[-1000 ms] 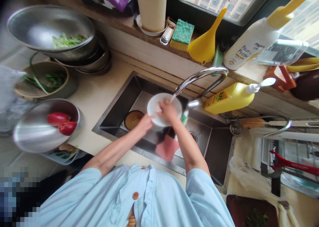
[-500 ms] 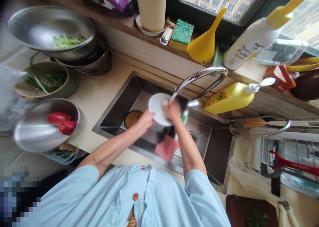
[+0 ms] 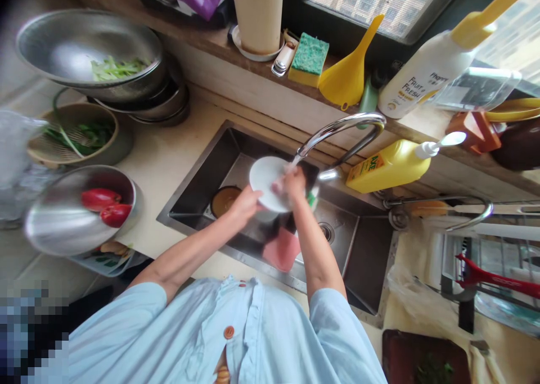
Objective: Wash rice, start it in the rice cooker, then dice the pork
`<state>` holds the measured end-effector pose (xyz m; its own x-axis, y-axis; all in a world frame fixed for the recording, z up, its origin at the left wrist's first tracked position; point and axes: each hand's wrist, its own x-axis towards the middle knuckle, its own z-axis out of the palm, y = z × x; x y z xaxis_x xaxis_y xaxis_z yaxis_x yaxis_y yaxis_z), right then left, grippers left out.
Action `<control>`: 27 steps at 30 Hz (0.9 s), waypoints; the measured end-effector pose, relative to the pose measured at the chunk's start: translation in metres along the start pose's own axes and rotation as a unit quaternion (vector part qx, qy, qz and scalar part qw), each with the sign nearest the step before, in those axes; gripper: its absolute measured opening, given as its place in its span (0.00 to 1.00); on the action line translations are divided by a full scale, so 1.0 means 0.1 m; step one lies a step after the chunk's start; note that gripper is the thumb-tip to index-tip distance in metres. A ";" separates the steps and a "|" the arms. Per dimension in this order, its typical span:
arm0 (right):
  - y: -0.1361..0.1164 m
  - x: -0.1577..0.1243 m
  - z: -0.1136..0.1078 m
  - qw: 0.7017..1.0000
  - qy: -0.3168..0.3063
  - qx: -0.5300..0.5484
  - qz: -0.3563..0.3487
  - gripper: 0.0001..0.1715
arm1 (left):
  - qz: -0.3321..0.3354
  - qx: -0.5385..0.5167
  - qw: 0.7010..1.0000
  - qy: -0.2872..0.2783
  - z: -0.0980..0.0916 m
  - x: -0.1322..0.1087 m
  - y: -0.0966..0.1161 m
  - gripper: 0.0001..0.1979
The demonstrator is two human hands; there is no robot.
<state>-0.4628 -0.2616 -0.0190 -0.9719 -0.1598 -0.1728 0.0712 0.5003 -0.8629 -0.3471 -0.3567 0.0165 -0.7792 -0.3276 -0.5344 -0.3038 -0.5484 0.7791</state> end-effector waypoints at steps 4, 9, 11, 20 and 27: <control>-0.15 -0.18 -0.17 0.961 0.001 -0.271 -0.046 0.23 | -0.005 -0.031 0.999 -0.025 -0.10 0.05 -0.11 0.32; -0.28 -0.36 -0.37 0.885 -0.158 -0.408 -0.158 0.32 | -0.004 -0.055 0.995 -0.083 -0.23 0.15 -0.27 0.31; -0.28 -0.40 -0.37 0.863 -0.173 -0.438 -0.184 0.36 | 0.002 -0.064 0.993 -0.101 -0.23 0.18 -0.32 0.30; -0.22 -0.36 -0.31 0.899 -0.115 -0.399 -0.135 0.21 | -0.005 -0.067 0.993 -0.096 -0.21 0.29 -0.37 0.29; -0.15 -0.39 -0.63 0.917 -0.141 -0.294 -0.228 0.42 | -0.015 -0.080 0.990 -0.116 -0.25 0.35 -0.38 0.23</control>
<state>-0.4400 -0.2094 0.0305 -0.7680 -0.6388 -0.0457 -0.5421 0.6865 -0.4846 -0.3489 -0.3664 -0.0397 -0.8814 -0.1350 -0.4526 -0.2524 -0.6753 0.6930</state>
